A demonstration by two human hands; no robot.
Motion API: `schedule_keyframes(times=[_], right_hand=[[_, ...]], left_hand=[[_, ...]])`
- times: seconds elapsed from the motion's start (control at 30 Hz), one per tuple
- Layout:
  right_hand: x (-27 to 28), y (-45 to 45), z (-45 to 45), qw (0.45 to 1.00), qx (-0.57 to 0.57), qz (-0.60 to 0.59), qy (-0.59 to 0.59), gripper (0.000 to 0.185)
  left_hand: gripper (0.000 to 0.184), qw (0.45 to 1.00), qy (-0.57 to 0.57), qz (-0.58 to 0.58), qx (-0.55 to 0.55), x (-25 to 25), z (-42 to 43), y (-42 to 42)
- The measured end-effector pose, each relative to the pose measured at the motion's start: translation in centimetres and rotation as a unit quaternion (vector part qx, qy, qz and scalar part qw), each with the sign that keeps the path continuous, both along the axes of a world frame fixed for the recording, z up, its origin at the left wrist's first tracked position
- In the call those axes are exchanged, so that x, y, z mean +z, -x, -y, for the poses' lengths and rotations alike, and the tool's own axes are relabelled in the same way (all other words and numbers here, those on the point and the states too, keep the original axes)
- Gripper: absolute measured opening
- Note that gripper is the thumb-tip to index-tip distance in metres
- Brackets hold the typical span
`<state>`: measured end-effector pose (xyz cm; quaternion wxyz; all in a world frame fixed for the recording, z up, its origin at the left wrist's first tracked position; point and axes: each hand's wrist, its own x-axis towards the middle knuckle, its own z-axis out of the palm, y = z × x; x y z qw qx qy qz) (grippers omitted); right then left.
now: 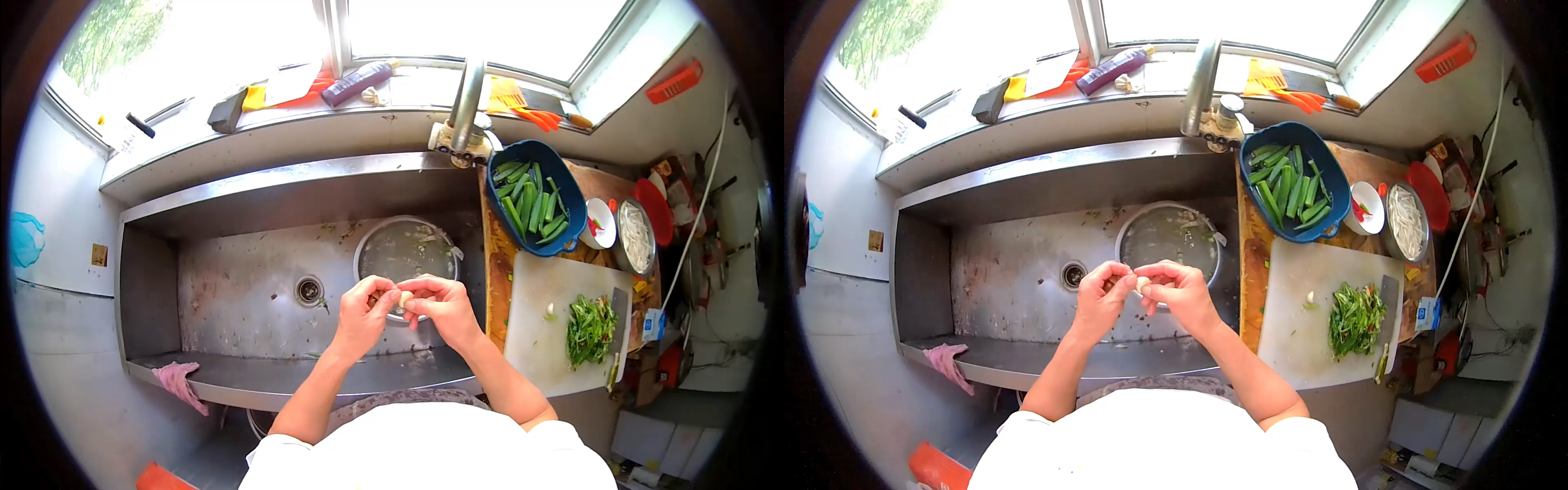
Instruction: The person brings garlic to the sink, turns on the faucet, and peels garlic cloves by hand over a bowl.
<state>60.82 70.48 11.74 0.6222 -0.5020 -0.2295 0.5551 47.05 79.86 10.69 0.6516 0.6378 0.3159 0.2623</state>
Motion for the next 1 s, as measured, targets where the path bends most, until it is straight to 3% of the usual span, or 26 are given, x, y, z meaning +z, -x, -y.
schedule_keyframes(times=[0.1, 0.33, 0.47, 0.57, 0.67, 0.77, 1.0], right_hand=[[0.3, 0.1, 1.3, 0.995, -0.022, -0.095, -0.032, 0.027], [0.8, 0.0, 3.8, 0.980, -0.056, -0.166, -0.090, 0.021], [1.5, 0.0, 4.7, 0.986, -0.074, -0.131, -0.076, 0.021], [2.0, 0.4, 4.8, 0.988, -0.095, -0.115, -0.050, 0.021], [2.4, 0.8, 4.7, 0.989, -0.110, -0.088, -0.043, 0.021], [2.4, 1.1, 4.5, 0.992, -0.106, -0.049, -0.042, 0.020], [1.7, 1.6, 4.2, 0.998, -0.058, -0.009, -0.028, 0.015]], left_hand=[[0.013, 0.989, 0.147, 0.020, -0.023, 1.4, 0.8, 0.2], [0.013, 0.981, 0.191, 0.021, 0.030, 2.0, 1.2, 0.8], [0.011, 0.997, -0.057, -0.052, 0.011, 1.6, 0.9, 0.6], [0.011, 0.997, -0.051, -0.064, -0.013, 1.7, 1.3, 0.4], [0.014, 0.989, 0.089, -0.120, -0.021, 2.7, 1.0, 0.6], [0.021, 0.980, 0.193, -0.030, -0.049, 2.4, 1.2, 0.4], [0.019, 0.979, 0.159, -0.040, -0.121, 2.9, 1.7, -0.2]])
